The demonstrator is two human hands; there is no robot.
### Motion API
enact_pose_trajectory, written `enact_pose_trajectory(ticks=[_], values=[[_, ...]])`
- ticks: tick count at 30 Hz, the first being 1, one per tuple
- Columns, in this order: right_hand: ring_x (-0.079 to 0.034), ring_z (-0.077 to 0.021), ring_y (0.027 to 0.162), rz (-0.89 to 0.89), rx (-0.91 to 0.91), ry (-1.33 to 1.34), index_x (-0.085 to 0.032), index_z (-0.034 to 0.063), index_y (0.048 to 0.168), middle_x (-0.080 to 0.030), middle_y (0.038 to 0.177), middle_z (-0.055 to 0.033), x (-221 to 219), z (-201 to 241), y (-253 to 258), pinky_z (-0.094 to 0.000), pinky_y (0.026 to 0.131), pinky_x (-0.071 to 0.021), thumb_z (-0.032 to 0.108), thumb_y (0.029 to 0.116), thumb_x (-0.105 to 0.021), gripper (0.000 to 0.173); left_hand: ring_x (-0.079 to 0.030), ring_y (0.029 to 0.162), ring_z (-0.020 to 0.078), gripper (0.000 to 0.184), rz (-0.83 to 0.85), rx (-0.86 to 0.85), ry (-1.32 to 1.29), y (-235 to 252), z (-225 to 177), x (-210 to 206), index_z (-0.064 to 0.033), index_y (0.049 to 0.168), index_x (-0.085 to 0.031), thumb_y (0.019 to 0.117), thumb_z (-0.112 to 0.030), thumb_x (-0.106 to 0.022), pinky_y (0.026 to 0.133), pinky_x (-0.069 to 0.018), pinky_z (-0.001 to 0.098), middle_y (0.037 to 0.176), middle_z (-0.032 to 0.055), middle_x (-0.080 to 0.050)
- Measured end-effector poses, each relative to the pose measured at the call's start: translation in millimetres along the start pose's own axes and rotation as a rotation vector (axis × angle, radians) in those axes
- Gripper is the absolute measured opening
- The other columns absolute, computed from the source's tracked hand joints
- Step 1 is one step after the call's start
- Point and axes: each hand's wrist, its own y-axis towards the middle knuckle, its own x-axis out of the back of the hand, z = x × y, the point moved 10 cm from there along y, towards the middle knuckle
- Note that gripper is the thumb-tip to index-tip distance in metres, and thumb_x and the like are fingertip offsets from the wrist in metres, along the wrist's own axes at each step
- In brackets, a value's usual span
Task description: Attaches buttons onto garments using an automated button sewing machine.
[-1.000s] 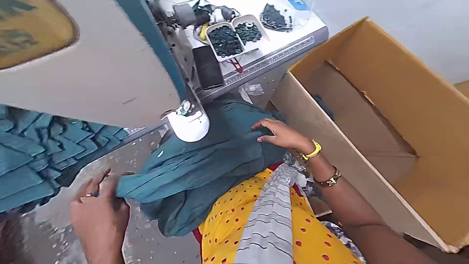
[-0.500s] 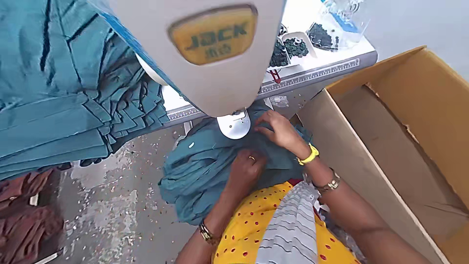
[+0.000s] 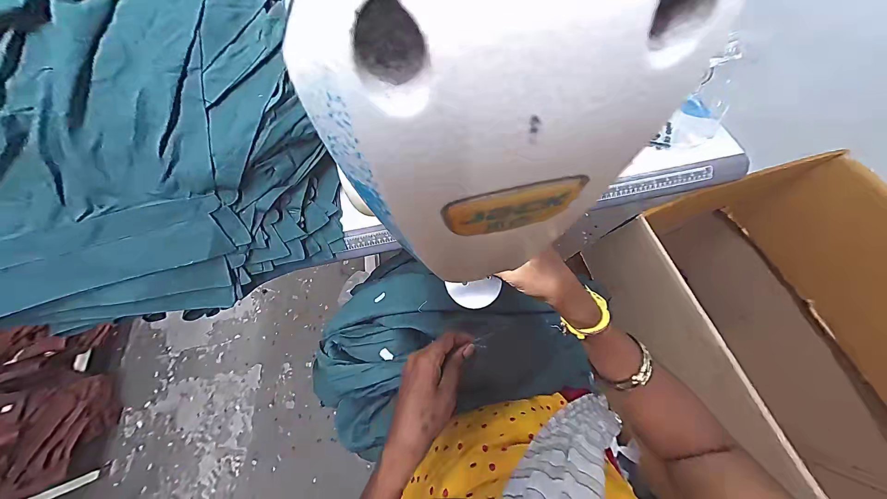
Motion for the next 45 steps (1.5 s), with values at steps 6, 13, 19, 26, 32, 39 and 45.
enact_pose_trajectory(ticks=[6,13,19,26,32,39,45], values=[[-0.047,0.0014,0.063,-0.073,-0.061,-0.004,-0.057,0.0081,0.085,-0.051,0.069,0.0073,3.1,1.9,-0.5,-0.0187,0.061,-0.0420,0.014,0.0768,-0.084,0.029,-0.062,0.075,-0.0048,0.018,-0.039,-0.073,-0.277,-3.1,-9.1,9.7,-0.0097,0.102,-0.073,0.0996,-0.023,-0.061,0.068,-0.0527,0.0143,0.088,-0.0076,-0.071],[-0.054,0.0045,0.065,0.127,0.010,-0.032,-0.056,0.0044,0.106,-0.059,0.079,0.0068,5.7,-4.7,-40.5,-0.0153,0.061,-0.0475,0.043,0.0932,-0.072,0.044,-0.054,0.064,-0.0045,0.010,-0.089,-0.022,-0.208,54.7,-29.3,59.7,-0.0144,0.089,-0.066,0.0953,-0.022,-0.062,0.059,-0.0451,0.0141,0.073,-0.0121,-0.059],[-0.042,0.0056,0.055,-0.065,-0.002,0.114,-0.053,0.0060,0.102,-0.047,0.068,0.0110,0.8,-13.1,-45.1,-0.0129,0.052,-0.0370,0.018,0.0965,-0.064,0.017,-0.063,0.074,-0.0038,0.009,-0.040,0.090,-0.297,89.2,-31.5,66.1,-0.0146,0.091,-0.061,0.0931,-0.008,-0.066,0.069,-0.0519,0.0157,0.078,-0.0110,-0.065],[-0.040,0.0056,0.049,0.045,-0.133,0.152,-0.055,0.0084,0.108,-0.045,0.063,0.0124,-7.0,-9.0,-58.9,-0.0131,0.047,-0.0361,0.014,0.0974,-0.060,0.013,-0.059,0.076,-0.0084,0.006,0.055,0.036,-0.069,87.3,-43.2,67.3,-0.0144,0.093,-0.064,0.0922,-0.017,-0.069,0.071,-0.0494,0.0138,0.081,-0.0131,-0.064],[-0.037,0.0053,0.049,-0.075,-0.044,0.036,-0.058,-0.0003,0.134,-0.046,0.060,0.0139,1.0,-3.8,-52.6,-0.0139,0.047,-0.0335,0.022,0.0977,-0.065,0.043,-0.057,0.073,-0.0066,0.009,-0.024,0.032,-0.019,94.7,-40.5,77.1,-0.0133,0.095,-0.065,0.0916,-0.019,-0.071,0.069,-0.0470,0.0156,0.078,-0.0118,-0.061],[-0.037,0.0043,0.049,-0.122,-0.008,-0.004,-0.059,-0.0017,0.134,-0.046,0.059,0.0127,-1.9,-4.6,-55.3,-0.0150,0.048,-0.0342,0.024,0.0979,-0.065,0.044,-0.054,0.070,-0.0057,0.010,-0.017,0.020,-0.004,95.8,-37.8,77.8,-0.0129,0.096,-0.065,0.0937,-0.021,-0.070,0.066,-0.0453,0.0162,0.077,-0.0110,-0.059],[-0.065,-0.0069,0.068,-0.131,0.169,-0.171,-0.067,-0.0026,0.119,-0.070,0.083,-0.0030,37.2,-7.6,-34.8,-0.0265,0.064,-0.0574,0.023,0.1009,-0.062,0.031,-0.063,0.093,0.0063,0.031,-0.042,-0.040,0.059,90.5,-25.3,70.2,-0.0111,0.113,-0.065,0.0985,-0.038,-0.058,0.085,-0.0514,0.0333,0.099,-0.0011,-0.066]])
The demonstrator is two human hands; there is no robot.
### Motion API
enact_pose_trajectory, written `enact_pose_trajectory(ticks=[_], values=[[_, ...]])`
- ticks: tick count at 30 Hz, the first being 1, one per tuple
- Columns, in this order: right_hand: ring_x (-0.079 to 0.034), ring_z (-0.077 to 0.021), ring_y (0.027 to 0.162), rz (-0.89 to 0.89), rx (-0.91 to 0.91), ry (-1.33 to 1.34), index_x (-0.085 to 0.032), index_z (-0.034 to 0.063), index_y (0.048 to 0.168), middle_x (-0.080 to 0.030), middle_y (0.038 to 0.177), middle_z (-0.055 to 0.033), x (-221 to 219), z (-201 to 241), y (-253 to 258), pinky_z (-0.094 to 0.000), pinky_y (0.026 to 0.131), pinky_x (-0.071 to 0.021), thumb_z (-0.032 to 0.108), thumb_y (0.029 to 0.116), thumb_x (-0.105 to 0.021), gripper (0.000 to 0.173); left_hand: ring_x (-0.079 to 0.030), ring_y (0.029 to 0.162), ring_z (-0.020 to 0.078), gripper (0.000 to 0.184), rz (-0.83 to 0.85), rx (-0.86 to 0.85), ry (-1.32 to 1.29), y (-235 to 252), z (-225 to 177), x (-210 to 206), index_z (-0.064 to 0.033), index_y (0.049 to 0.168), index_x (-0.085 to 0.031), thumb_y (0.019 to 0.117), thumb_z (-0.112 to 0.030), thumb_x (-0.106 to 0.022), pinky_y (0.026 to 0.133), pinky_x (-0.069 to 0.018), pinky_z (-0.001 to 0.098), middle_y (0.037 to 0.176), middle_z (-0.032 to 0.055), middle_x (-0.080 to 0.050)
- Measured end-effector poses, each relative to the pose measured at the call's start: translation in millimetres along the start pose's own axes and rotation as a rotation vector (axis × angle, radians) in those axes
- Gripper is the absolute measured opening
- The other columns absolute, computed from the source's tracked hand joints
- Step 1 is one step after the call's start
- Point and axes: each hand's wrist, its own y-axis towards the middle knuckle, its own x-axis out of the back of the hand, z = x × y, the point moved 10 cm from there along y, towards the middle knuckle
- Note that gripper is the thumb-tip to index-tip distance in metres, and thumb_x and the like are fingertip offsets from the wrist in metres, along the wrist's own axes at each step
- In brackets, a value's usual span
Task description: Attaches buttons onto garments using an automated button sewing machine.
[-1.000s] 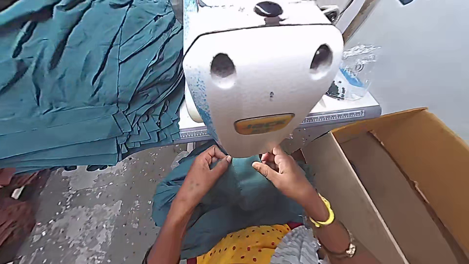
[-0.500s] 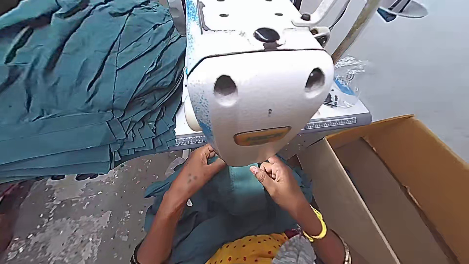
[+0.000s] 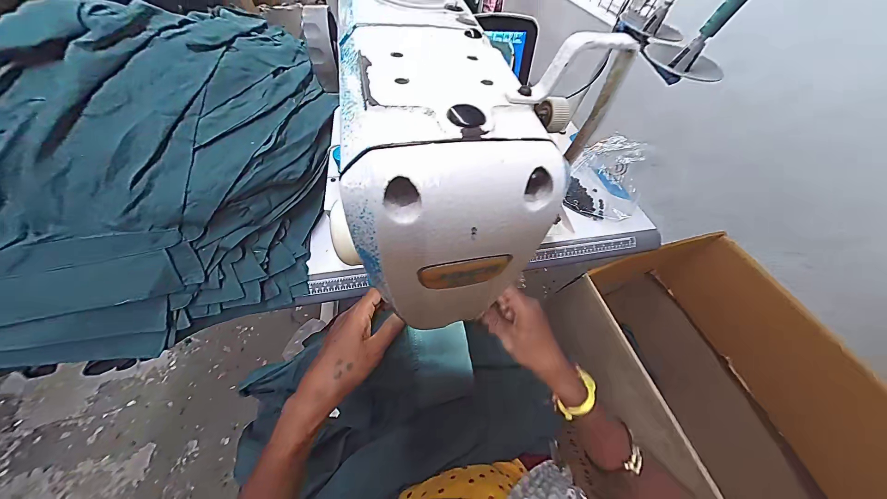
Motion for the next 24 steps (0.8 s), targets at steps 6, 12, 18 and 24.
enact_pose_trajectory(ticks=[6,12,18,24], values=[[-0.070,-0.0412,0.095,-0.248,0.132,-0.706,-0.075,-0.0009,0.110,-0.069,0.103,-0.0233,55.1,-34.2,57.6,-0.0548,0.076,-0.0578,0.009,0.0974,-0.063,0.020,-0.063,0.098,0.0041,0.038,-0.022,0.041,-0.089,-8.1,5.7,-11.9,-0.0084,0.122,-0.062,0.1000,-0.039,-0.055,0.089,-0.0524,0.0295,0.105,0.0004,-0.067],[-0.067,-0.0470,0.099,-0.102,0.142,-0.761,-0.075,-0.0033,0.105,-0.068,0.106,-0.0266,39.5,-45.6,72.1,-0.0583,0.079,-0.0557,0.010,0.0975,-0.064,0.018,-0.062,0.097,-0.0007,0.028,-0.098,0.061,-0.256,-12.7,7.4,-16.7,-0.0040,0.118,-0.061,0.0999,-0.025,-0.056,0.088,-0.0510,0.0212,0.104,-0.0008,-0.066],[-0.072,-0.0368,0.089,-0.276,0.108,-0.488,-0.073,-0.0063,0.100,-0.072,0.096,-0.0222,66.1,-38.9,64.9,-0.0540,0.081,-0.0567,0.008,0.0958,-0.065,0.017,-0.060,0.086,-0.0048,0.018,-0.123,0.030,-0.301,-8.7,5.6,-12.9,-0.0073,0.110,-0.061,0.0996,-0.022,-0.058,0.080,-0.0501,0.0163,0.093,-0.0065,-0.064],[-0.066,-0.0129,0.079,-0.124,-0.114,-0.219,-0.071,0.0009,0.108,-0.070,0.091,-0.0077,58.2,-19.9,63.2,-0.0349,0.075,-0.0553,0.007,0.0938,-0.071,0.016,-0.059,0.072,0.0141,0.033,-0.179,-0.035,0.044,-13.0,0.0,-10.3,-0.0013,0.106,-0.065,0.1018,-0.032,-0.052,0.067,-0.0488,0.0370,0.078,0.0050,-0.061]])
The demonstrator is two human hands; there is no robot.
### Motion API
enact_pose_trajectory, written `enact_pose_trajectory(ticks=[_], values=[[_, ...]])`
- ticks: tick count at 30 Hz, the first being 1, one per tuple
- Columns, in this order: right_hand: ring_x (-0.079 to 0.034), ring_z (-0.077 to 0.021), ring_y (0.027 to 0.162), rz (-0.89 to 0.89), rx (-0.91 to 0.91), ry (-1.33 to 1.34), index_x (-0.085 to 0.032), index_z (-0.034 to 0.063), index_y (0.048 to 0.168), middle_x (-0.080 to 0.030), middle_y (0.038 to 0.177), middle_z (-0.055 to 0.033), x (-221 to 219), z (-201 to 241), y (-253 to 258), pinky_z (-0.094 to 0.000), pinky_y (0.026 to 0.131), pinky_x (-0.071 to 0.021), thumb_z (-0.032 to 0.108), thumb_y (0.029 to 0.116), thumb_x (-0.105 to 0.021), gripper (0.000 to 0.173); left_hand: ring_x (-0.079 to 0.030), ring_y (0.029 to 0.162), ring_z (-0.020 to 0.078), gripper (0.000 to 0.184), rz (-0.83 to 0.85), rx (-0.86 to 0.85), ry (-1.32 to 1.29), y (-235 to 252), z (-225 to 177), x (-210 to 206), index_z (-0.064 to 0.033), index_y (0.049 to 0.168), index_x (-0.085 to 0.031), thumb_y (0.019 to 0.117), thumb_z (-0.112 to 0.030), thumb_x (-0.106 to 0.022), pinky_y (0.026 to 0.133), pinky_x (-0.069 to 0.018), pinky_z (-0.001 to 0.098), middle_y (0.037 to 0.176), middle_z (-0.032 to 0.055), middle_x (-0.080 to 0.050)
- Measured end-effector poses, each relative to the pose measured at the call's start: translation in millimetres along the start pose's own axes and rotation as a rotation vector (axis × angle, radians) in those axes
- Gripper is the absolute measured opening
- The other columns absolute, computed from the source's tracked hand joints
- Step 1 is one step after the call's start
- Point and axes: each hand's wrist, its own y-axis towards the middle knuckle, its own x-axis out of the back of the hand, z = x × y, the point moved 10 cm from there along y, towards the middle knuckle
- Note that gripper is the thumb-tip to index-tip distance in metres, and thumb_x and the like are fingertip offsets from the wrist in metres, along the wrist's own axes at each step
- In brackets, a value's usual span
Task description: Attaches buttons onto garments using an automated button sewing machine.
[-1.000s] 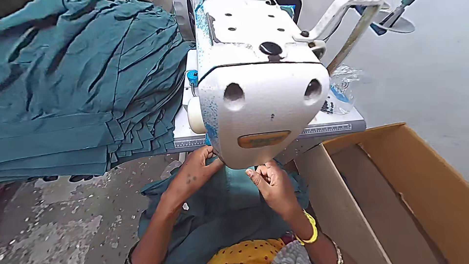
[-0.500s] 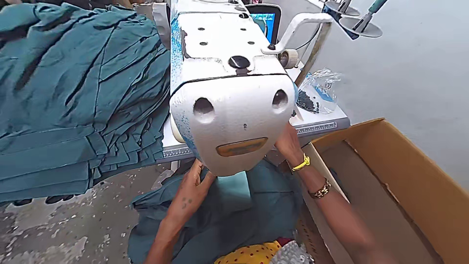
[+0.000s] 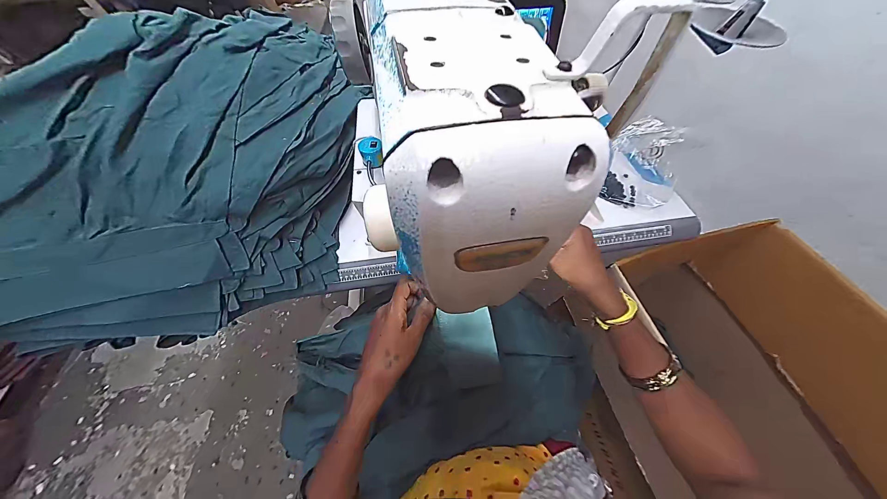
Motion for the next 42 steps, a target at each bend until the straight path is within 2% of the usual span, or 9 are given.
enact_pose_trajectory(ticks=[4,7,14,17,22,27,30,36,42], values=[[-0.069,-0.0209,0.071,-0.174,0.708,-0.230,-0.070,0.0027,0.087,-0.069,0.077,-0.0109,-14.8,86.0,-57.0,-0.0340,0.064,-0.0580,0.019,0.0962,-0.065,0.020,-0.064,0.064,0.0076,0.037,0.132,-0.544,-0.015,-54.0,-55.7,5.4,-0.0079,0.094,-0.067,0.1047,-0.040,-0.053,0.059,-0.0528,0.0226,0.071,0.0028,-0.065],[-0.065,-0.0212,0.069,-0.095,1.081,-0.316,-0.066,0.0098,0.081,-0.066,0.070,-0.0058,-48.8,123.4,-98.1,-0.0323,0.063,-0.0499,0.013,0.1009,-0.056,0.022,-0.064,0.068,0.0094,0.034,0.248,-0.561,-0.040,-68.7,-50.5,-6.2,-0.0096,0.098,-0.068,0.1043,-0.040,-0.054,0.063,-0.0535,0.0243,0.076,0.0033,-0.067],[-0.067,-0.0109,0.082,0.120,0.545,0.061,-0.070,0.0047,0.090,-0.071,0.086,-0.0076,-54.5,82.6,-57.5,-0.0264,0.076,-0.0546,0.020,0.0901,-0.071,0.015,-0.053,0.058,-0.0052,0.027,0.184,-0.304,-0.210,-63.2,-21.8,4.2,-0.0084,0.095,-0.065,0.1013,-0.035,-0.061,0.054,-0.0426,0.0101,0.068,-0.0028,-0.061],[-0.069,-0.0129,0.087,0.059,0.633,0.036,-0.069,0.0053,0.087,-0.073,0.085,-0.0092,-53.1,86.7,-64.7,-0.0241,0.082,-0.0538,0.020,0.0913,-0.071,0.016,-0.052,0.059,-0.0070,0.025,0.213,-0.290,-0.255,-59.8,-17.4,6.3,-0.0100,0.094,-0.063,0.1016,-0.034,-0.061,0.055,-0.0422,0.0092,0.069,-0.0051,-0.060],[-0.062,0.0091,0.077,0.180,0.334,0.344,-0.067,0.0054,0.091,-0.069,0.083,0.0076,-41.9,61.5,-49.7,-0.0103,0.072,-0.0521,0.015,0.0929,-0.070,0.011,-0.057,0.065,-0.0059,0.027,0.302,-0.337,-0.289,-68.3,-16.9,3.1,-0.0076,0.098,-0.064,0.1030,-0.033,-0.060,0.060,-0.0458,0.0098,0.074,-0.0014,-0.064],[-0.067,0.0023,0.071,0.279,-0.164,0.617,-0.067,0.0093,0.103,-0.071,0.083,0.0102,-47.8,16.4,-53.1,-0.0153,0.062,-0.0564,0.007,0.0983,-0.063,0.007,-0.058,0.066,-0.0055,0.026,0.323,-0.334,-0.310,-72.4,-14.3,-8.7,-0.0071,0.099,-0.066,0.1029,-0.033,-0.060,0.061,-0.0468,0.0101,0.076,-0.0007,-0.066],[-0.065,0.0066,0.079,0.079,0.154,0.327,-0.073,0.0049,0.102,-0.071,0.092,0.0049,-36.7,40.8,-65.0,-0.0108,0.071,-0.0548,0.011,0.0965,-0.064,0.012,-0.057,0.064,-0.0049,0.025,0.341,-0.344,-0.292,-72.2,-17.8,-15.7,-0.0074,0.099,-0.066,0.1028,-0.031,-0.060,0.059,-0.0456,0.0103,0.075,-0.0012,-0.065],[-0.071,-0.0226,0.099,-0.060,0.686,-0.312,-0.076,0.0071,0.107,-0.075,0.105,-0.0106,-52.3,93.0,-111.0,-0.0298,0.083,-0.0575,0.035,0.1036,-0.060,0.032,-0.058,0.065,-0.0049,0.027,0.321,-0.367,-0.257,-69.8,-19.4,-11.2,-0.0068,0.098,-0.066,0.1033,-0.032,-0.059,0.060,-0.0470,0.0104,0.075,-0.0010,-0.066],[-0.067,-0.0166,0.090,0.049,0.787,-0.005,-0.072,0.0082,0.098,-0.071,0.091,-0.0075,-53.8,92.2,-120.5,-0.0260,0.079,-0.0543,0.015,0.1014,-0.064,0.011,-0.058,0.069,-0.0081,0.027,0.293,-0.352,-0.261,-69.1,-9.5,-2.0,-0.0099,0.099,-0.065,0.1037,-0.035,-0.058,0.063,-0.0471,0.0085,0.079,-0.0053,-0.066]])
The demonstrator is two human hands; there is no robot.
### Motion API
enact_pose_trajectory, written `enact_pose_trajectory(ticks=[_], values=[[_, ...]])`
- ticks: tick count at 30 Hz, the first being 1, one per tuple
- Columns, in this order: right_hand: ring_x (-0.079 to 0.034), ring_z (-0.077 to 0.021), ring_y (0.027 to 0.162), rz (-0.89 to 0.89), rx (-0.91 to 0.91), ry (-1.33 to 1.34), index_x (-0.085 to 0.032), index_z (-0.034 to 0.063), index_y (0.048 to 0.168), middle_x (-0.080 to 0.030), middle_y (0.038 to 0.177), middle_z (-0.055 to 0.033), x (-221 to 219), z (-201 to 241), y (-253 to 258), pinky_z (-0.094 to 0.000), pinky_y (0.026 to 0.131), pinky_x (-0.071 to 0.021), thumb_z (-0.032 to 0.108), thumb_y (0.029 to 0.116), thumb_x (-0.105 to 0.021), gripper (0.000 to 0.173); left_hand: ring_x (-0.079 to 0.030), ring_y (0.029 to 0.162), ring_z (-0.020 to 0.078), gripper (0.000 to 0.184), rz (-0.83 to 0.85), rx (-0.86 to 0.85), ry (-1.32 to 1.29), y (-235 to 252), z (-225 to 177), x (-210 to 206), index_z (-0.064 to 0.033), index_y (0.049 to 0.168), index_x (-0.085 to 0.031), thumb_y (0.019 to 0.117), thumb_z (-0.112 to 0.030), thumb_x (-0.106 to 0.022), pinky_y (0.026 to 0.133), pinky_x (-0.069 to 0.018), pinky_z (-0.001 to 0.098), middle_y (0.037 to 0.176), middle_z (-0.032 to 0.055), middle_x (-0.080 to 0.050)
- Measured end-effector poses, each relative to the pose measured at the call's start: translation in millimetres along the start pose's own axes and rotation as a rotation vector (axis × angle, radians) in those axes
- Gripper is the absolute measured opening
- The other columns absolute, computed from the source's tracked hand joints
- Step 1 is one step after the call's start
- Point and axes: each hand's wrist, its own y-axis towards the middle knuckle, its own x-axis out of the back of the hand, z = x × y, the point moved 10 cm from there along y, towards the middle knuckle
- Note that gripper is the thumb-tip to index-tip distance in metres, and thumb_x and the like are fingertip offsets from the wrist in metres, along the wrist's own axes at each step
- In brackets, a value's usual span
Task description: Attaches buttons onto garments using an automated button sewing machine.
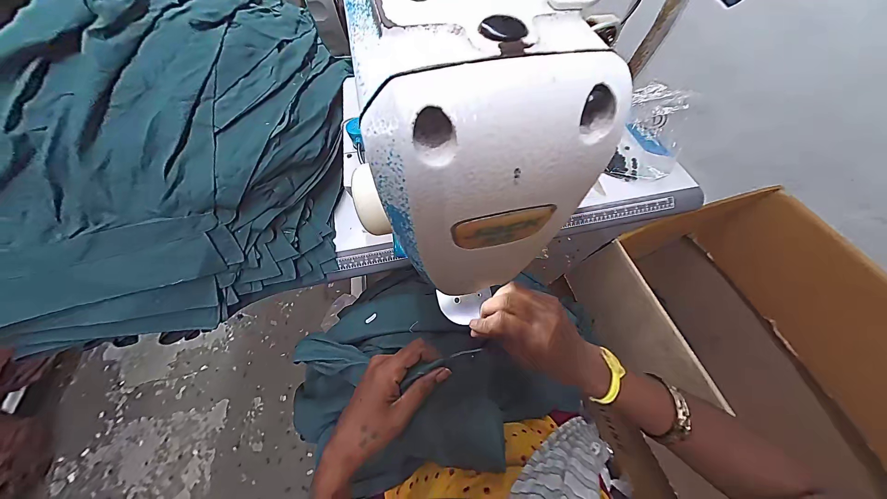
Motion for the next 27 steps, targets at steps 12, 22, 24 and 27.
enact_pose_trajectory(ticks=[12,22,24,27], values=[[-0.070,-0.0180,0.078,-0.029,0.031,-0.229,-0.070,0.0076,0.077,-0.072,0.077,-0.0073,10.2,-19.2,42.7,-0.0301,0.073,-0.0554,0.018,0.0901,-0.069,0.016,-0.056,0.065,-0.0062,0.024,-0.039,0.032,-0.065,13.4,-6.9,-4.9,-0.0071,0.096,-0.066,0.1023,-0.030,-0.060,0.061,-0.0461,0.0106,0.074,-0.0036,-0.064],[-0.066,-0.0199,0.118,-0.030,0.115,-0.137,-0.072,0.0097,0.117,-0.075,0.114,-0.0075,-1.2,29.6,-9.7,-0.0362,0.109,-0.0465,0.051,0.1053,-0.050,0.049,-0.062,0.077,-0.0010,0.013,-0.329,0.402,-0.131,51.9,30.1,35.8,-0.0110,0.095,-0.061,0.1009,-0.021,-0.056,0.070,-0.0526,0.0184,0.083,-0.0061,-0.063],[-0.066,-0.0189,0.120,-0.034,0.069,-0.174,-0.073,0.0097,0.118,-0.075,0.116,-0.0075,-3.4,18.7,-16.5,-0.0369,0.112,-0.0443,0.050,0.1063,-0.048,0.049,-0.063,0.080,-0.0039,0.011,-0.327,0.399,-0.057,64.6,31.4,37.8,-0.0105,0.100,-0.063,0.0994,-0.021,-0.058,0.074,-0.0529,0.0176,0.085,-0.0076,-0.065],[-0.064,-0.0182,0.123,-0.033,0.043,-0.213,-0.073,0.0098,0.120,-0.074,0.120,-0.0075,-3.5,15.5,-21.5,-0.0368,0.114,-0.0420,0.050,0.1064,-0.047,0.050,-0.062,0.088,-0.0049,0.021,-0.276,0.401,0.074,73.8,28.3,39.7,-0.0052,0.110,-0.066,0.0990,-0.022,-0.061,0.082,-0.0512,0.0179,0.093,-0.0041,-0.067]])
